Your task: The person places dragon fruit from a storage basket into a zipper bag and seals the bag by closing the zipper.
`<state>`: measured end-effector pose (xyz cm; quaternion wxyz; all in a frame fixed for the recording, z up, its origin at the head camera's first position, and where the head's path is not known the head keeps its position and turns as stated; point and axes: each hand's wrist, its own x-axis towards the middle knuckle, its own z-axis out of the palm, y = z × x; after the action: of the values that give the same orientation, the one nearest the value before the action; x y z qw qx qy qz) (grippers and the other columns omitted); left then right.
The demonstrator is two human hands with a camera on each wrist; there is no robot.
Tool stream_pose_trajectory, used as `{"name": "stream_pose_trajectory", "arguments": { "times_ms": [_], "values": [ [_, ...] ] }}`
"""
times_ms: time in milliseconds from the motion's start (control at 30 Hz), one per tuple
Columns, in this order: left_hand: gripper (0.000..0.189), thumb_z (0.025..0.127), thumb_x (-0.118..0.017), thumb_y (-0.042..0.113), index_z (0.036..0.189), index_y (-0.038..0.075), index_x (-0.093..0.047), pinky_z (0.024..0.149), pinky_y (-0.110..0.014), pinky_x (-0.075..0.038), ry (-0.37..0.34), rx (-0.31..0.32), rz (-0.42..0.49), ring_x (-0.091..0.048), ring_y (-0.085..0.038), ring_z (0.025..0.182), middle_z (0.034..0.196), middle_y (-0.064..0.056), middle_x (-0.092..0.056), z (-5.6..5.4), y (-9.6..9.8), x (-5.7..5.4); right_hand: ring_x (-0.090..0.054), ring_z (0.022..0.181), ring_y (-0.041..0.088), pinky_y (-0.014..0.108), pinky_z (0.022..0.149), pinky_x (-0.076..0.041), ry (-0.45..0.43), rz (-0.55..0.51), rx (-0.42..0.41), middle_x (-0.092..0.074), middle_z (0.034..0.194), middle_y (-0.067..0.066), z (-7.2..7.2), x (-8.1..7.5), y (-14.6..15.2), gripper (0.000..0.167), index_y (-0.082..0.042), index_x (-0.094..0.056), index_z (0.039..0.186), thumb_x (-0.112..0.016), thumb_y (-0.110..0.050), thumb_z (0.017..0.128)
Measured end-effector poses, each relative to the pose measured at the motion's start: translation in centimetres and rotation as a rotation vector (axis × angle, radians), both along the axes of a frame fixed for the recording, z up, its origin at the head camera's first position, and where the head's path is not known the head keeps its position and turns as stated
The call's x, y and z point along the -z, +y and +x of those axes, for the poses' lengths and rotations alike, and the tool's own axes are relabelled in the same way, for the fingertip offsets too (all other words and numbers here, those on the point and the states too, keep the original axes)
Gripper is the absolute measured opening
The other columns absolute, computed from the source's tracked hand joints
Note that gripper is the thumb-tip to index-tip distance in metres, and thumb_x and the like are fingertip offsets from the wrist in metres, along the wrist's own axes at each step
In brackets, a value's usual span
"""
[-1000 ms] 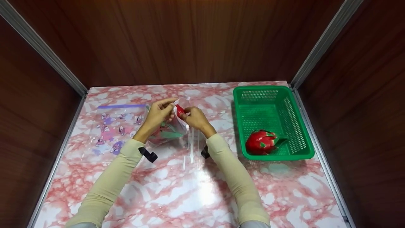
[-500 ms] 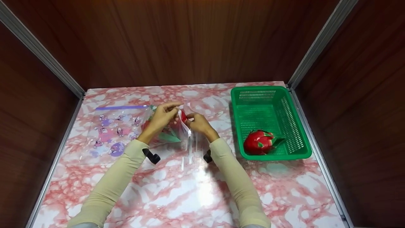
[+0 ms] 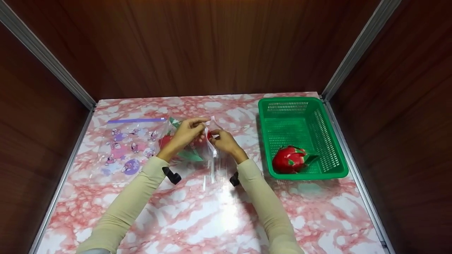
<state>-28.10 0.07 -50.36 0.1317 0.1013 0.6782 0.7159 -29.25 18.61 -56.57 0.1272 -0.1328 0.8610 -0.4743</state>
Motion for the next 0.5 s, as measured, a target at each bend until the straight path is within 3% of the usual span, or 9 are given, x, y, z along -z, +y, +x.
{"name": "stream_pose_trajectory", "arguments": {
  "times_ms": [100,233,367,500],
  "values": [
    [0.035,0.106,-0.053,0.0,0.138,-0.007,-0.064,0.052,-0.017,-0.054,0.016,0.011,-0.024,-0.06,-0.007,0.057,0.076,-0.001,-0.063,-0.1,-0.1,-0.1,-0.065,0.128,0.048,0.054,0.109,-0.056,0.022,-0.003,0.027,-0.065,0.137,0.033,0.4,0.0,0.2,0.036,0.012,-0.061,0.135,-0.054,-0.002,0.102],
    [0.033,0.108,-0.054,0.006,0.136,-0.007,-0.065,0.05,-0.017,-0.053,0.048,-0.004,-0.089,-0.06,-0.006,0.056,0.075,0.0,-0.063,-0.5,-0.4,-0.3,-0.068,0.122,0.047,0.052,0.103,-0.06,0.069,-0.048,0.084,-0.068,0.13,0.033,1.2,-0.3,0.6,0.032,0.013,-0.063,0.129,-0.056,-0.001,0.102],
    [0.032,0.108,-0.056,0.009,0.133,-0.006,-0.068,0.052,-0.019,-0.052,0.08,-0.05,-0.161,-0.059,-0.007,0.057,0.077,-0.004,-0.064,-0.9,-0.8,-0.6,-0.07,0.112,0.044,0.046,0.098,-0.059,0.144,-0.108,0.157,-0.071,0.122,0.029,2.1,-0.5,1.2,0.024,0.01,-0.068,0.121,-0.062,0.001,0.1],
    [0.027,0.106,-0.057,0.006,0.126,-0.003,-0.072,0.054,-0.019,-0.049,0.133,-0.102,-0.225,-0.06,-0.011,0.061,0.083,-0.011,-0.069,-1.5,-0.9,-0.9,-0.07,0.102,0.036,0.033,0.093,-0.056,0.186,-0.143,0.234,-0.073,0.115,0.024,3.2,-0.6,1.7,0.017,0.006,-0.073,0.115,-0.068,-0.002,0.101]
  ]
}}
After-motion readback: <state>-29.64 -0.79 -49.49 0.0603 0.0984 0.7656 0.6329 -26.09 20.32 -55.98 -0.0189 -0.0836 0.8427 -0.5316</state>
